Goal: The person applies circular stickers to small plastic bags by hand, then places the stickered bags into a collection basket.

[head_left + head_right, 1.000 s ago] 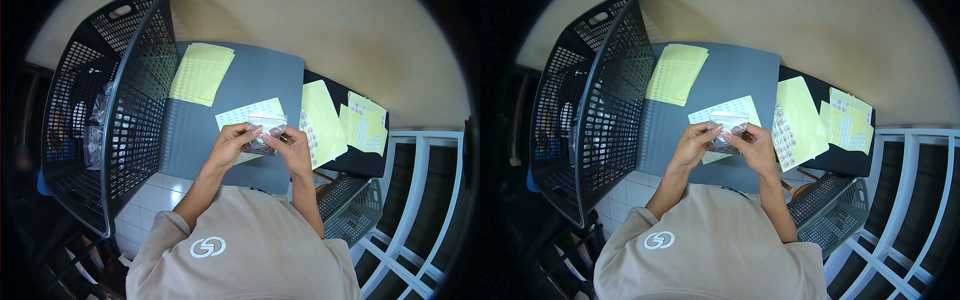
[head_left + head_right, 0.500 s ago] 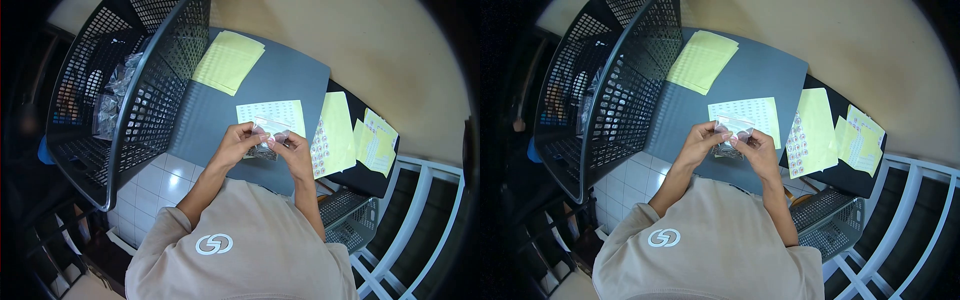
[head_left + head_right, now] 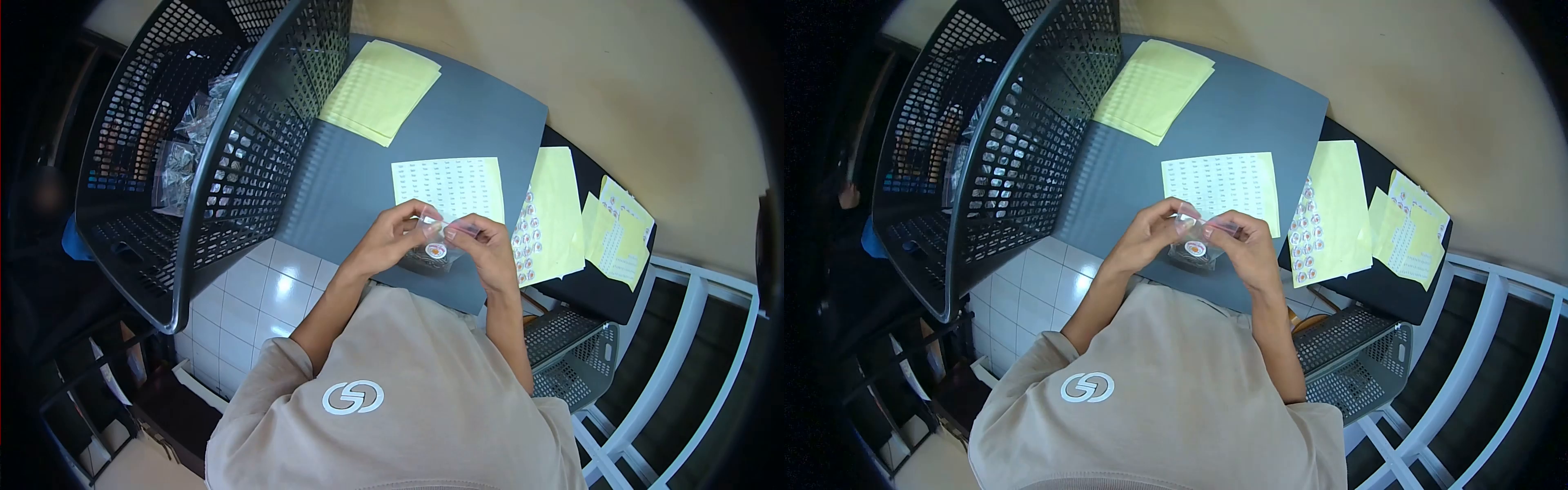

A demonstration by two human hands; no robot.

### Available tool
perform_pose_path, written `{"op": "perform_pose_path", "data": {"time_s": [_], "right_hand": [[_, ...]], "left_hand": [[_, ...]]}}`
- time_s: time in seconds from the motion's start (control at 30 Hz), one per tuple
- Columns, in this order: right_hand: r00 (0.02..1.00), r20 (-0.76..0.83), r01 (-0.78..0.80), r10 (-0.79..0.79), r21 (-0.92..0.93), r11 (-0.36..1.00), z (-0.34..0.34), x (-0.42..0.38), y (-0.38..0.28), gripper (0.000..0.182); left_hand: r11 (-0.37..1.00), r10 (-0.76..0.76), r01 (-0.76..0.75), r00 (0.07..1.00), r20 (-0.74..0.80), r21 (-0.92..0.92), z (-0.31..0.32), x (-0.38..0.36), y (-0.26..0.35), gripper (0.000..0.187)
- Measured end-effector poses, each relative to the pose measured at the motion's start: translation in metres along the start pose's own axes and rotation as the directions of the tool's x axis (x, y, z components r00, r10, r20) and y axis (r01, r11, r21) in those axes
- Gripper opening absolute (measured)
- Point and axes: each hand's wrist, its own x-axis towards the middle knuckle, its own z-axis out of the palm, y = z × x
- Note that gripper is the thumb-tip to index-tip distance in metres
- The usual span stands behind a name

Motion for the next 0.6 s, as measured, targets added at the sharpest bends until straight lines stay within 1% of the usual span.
{"op": "perform_pose_path", "data": {"time_s": [0.03, 0.07, 0.2, 0.27, 0.33, 0.37, 0.4, 0.5, 0.57, 0.6], "right_hand": [[1.0, 0.012, -0.02, 0.02, 0.002, 1.0, 0.0, 0.0, -0.001, 0.009], [1.0, 0.01, -0.024, 0.024, 0.002, 1.0, 0.001, -0.001, -0.002, 0.009], [1.0, 0.009, 0.011, -0.01, -0.029, 1.0, -0.003, -0.003, -0.008, 0.009], [1.0, -0.014, 0.017, -0.017, -0.041, 0.999, -0.005, -0.005, -0.013, 0.009], [0.999, -0.038, 0.025, -0.027, -0.053, 0.998, -0.008, -0.005, -0.015, 0.01], [0.999, -0.022, 0.039, -0.041, -0.087, 0.995, -0.011, -0.006, -0.015, 0.011], [0.999, -0.006, 0.053, -0.054, -0.122, 0.991, -0.014, -0.007, -0.016, 0.011], [0.996, -0.057, 0.053, -0.062, -0.144, 0.988, -0.023, -0.01, -0.015, 0.011], [0.992, -0.107, 0.057, -0.074, -0.154, 0.986, -0.031, -0.015, -0.017, 0.011], [0.987, -0.137, 0.061, -0.085, -0.168, 0.984, -0.036, -0.019, -0.018, 0.012]], "left_hand": [[1.0, 0.001, -0.001, 1.0, -0.005, -0.009, -0.002, 0.003, -0.001, 0.017], [0.996, 0.066, -0.062, 0.996, -0.066, 0.068, -0.001, 0.008, -0.006, 0.014], [0.994, 0.048, -0.042, 0.997, -0.06, 0.098, 0.001, 0.02, -0.005, 0.015], [0.988, 0.063, -0.053, 0.996, -0.065, 0.148, 0.006, 0.023, 0.0, 0.017], [0.984, 0.066, -0.059, 0.997, -0.041, 0.168, 0.008, 0.027, 0.0, 0.017], [0.98, 0.074, -0.068, 0.997, -0.026, 0.188, 0.01, 0.029, 0.0, 0.017], [0.98, 0.069, -0.065, 0.998, -0.013, 0.187, 0.012, 0.03, 0.001, 0.017], [0.976, 0.086, -0.087, 0.996, 0.016, 0.2, 0.017, 0.035, 0.002, 0.02], [0.992, 0.072, -0.069, 0.997, -0.023, 0.106, 0.022, 0.04, 0.0, 0.023], [0.992, 0.076, -0.072, 0.997, -0.028, 0.107, 0.027, 0.042, 0.0, 0.025]]}}
